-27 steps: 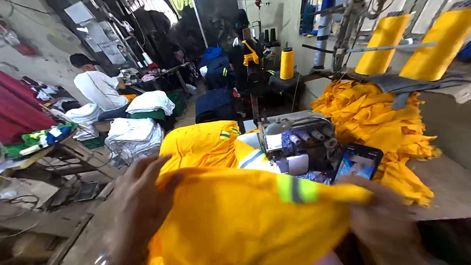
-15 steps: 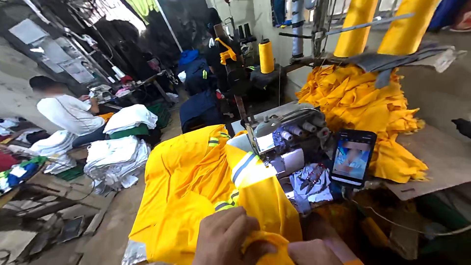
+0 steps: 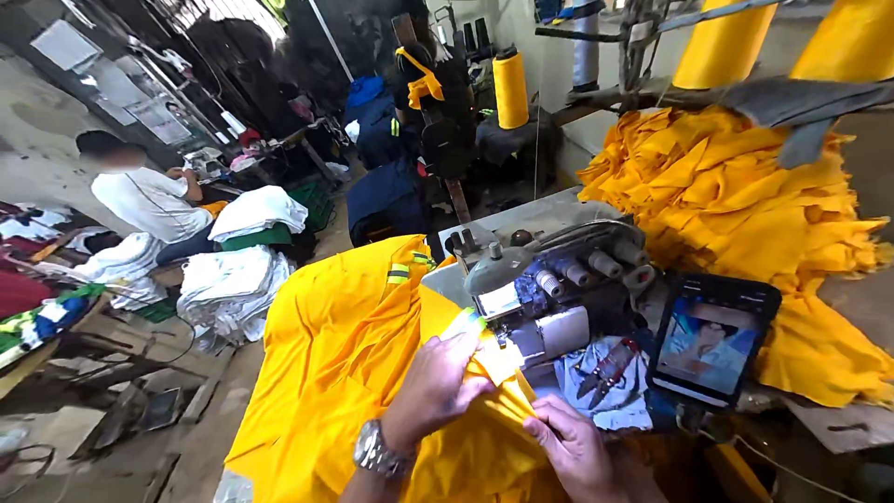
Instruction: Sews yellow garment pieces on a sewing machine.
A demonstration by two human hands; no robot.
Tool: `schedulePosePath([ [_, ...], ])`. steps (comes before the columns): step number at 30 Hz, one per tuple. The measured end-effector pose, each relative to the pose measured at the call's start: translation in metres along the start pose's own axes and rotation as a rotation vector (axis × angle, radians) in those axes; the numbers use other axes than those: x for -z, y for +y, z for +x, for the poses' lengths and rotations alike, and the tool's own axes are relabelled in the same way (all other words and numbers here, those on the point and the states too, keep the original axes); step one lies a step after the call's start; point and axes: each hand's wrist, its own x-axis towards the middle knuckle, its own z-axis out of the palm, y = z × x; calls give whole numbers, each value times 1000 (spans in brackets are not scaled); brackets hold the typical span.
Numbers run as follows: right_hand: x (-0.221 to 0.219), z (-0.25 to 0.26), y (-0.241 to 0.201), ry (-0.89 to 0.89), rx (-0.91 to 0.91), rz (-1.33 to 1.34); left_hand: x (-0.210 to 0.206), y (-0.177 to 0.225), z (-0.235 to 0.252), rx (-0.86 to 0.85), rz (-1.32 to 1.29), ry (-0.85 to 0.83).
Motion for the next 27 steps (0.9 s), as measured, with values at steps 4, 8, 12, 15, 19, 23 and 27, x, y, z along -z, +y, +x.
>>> schedulePosePath([
  [4, 1, 1, -8, -35, -19, -1, -3, -4, -1, -54, 8, 125],
  [8, 6, -1, -22, -80, -90, -4, -18, -4, 3, 22, 169, 340],
  [12, 11, -9, -22, -86, -29, -11, -20, 4, 0, -24, 35, 416],
  [15, 11, -13, -29, -27, 5, -48, -22, 9, 1, -15, 177, 427],
  [19, 7, -12, -18, -7, -92, -115, -15, 7, 5, 44, 124, 173],
  [23, 17, -17, -26, -53, -79, -188, -17, 7, 7, 11, 108, 329],
  [27, 19, -22, -25, -21, -70, -221, -28, 0, 12, 39, -41, 318],
])
